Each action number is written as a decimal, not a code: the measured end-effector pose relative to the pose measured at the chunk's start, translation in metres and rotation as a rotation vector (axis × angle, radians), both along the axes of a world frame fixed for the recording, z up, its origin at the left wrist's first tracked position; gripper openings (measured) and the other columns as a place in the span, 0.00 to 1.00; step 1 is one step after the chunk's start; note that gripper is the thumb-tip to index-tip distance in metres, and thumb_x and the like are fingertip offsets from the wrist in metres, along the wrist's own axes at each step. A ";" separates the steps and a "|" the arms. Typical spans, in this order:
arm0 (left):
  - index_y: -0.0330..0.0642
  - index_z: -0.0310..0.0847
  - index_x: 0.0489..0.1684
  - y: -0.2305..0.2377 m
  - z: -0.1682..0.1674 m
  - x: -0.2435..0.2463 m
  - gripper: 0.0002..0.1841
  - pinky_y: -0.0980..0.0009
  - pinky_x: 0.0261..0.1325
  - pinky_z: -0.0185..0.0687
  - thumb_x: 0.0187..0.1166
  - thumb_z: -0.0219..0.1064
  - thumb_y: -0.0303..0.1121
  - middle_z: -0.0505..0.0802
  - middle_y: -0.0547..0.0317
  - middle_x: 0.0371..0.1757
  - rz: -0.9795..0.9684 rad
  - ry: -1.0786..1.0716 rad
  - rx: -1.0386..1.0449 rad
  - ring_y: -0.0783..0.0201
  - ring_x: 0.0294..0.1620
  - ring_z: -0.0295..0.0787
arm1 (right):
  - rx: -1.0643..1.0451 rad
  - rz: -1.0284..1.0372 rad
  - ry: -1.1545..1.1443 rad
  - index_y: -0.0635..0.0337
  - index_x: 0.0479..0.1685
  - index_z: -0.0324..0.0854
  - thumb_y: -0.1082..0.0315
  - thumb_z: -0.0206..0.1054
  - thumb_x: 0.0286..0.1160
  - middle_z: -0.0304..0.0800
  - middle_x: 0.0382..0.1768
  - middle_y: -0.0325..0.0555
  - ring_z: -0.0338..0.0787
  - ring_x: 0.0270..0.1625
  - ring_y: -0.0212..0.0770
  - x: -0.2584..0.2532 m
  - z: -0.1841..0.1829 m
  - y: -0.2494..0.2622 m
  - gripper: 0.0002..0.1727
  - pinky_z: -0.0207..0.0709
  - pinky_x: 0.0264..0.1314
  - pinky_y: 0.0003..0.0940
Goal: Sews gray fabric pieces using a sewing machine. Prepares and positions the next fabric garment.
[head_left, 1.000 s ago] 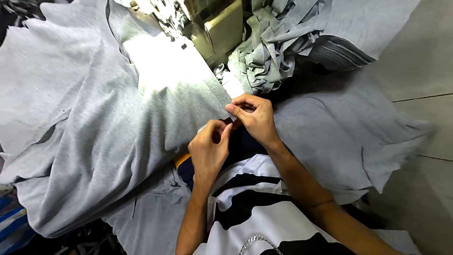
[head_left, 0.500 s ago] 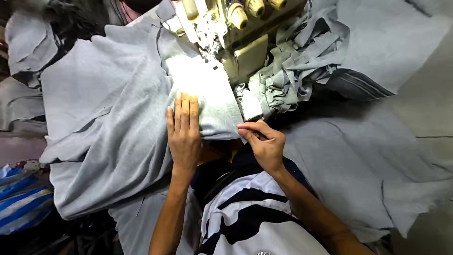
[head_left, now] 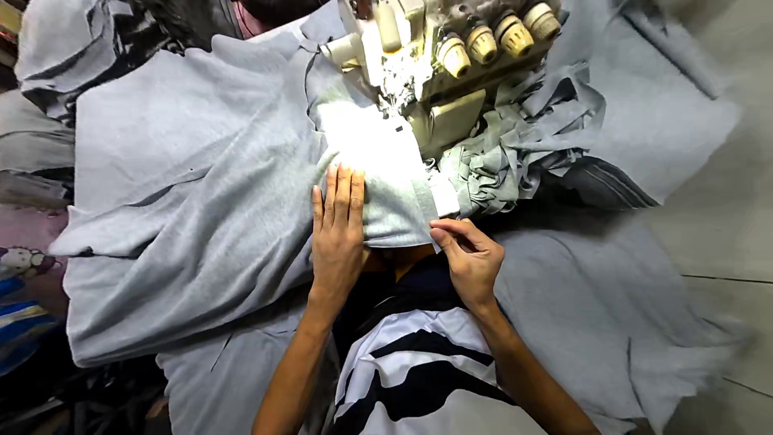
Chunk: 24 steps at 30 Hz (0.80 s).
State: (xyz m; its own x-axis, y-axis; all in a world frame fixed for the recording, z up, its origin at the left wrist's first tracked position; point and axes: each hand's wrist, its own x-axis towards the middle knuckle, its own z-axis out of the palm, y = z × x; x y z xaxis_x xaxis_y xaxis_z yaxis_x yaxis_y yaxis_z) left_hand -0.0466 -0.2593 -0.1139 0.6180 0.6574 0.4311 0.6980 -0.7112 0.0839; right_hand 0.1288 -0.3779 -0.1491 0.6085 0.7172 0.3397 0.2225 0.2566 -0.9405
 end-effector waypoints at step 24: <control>0.31 0.51 0.92 0.015 0.001 -0.002 0.57 0.41 0.95 0.38 0.48 0.78 0.19 0.58 0.39 0.94 -0.020 -0.014 -0.020 0.45 0.96 0.45 | 0.065 0.068 0.154 0.66 0.45 0.92 0.77 0.76 0.70 0.96 0.41 0.42 0.92 0.39 0.28 0.005 -0.003 0.019 0.07 0.89 0.46 0.23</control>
State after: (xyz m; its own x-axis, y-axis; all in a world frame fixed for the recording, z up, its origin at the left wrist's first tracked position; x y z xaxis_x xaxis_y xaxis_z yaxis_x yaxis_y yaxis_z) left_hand -0.0488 -0.2448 -0.1127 0.6252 0.6537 0.4264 0.6823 -0.7230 0.1079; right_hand 0.1343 -0.3585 -0.1520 0.6080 0.7377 0.2935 0.0573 0.3279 -0.9430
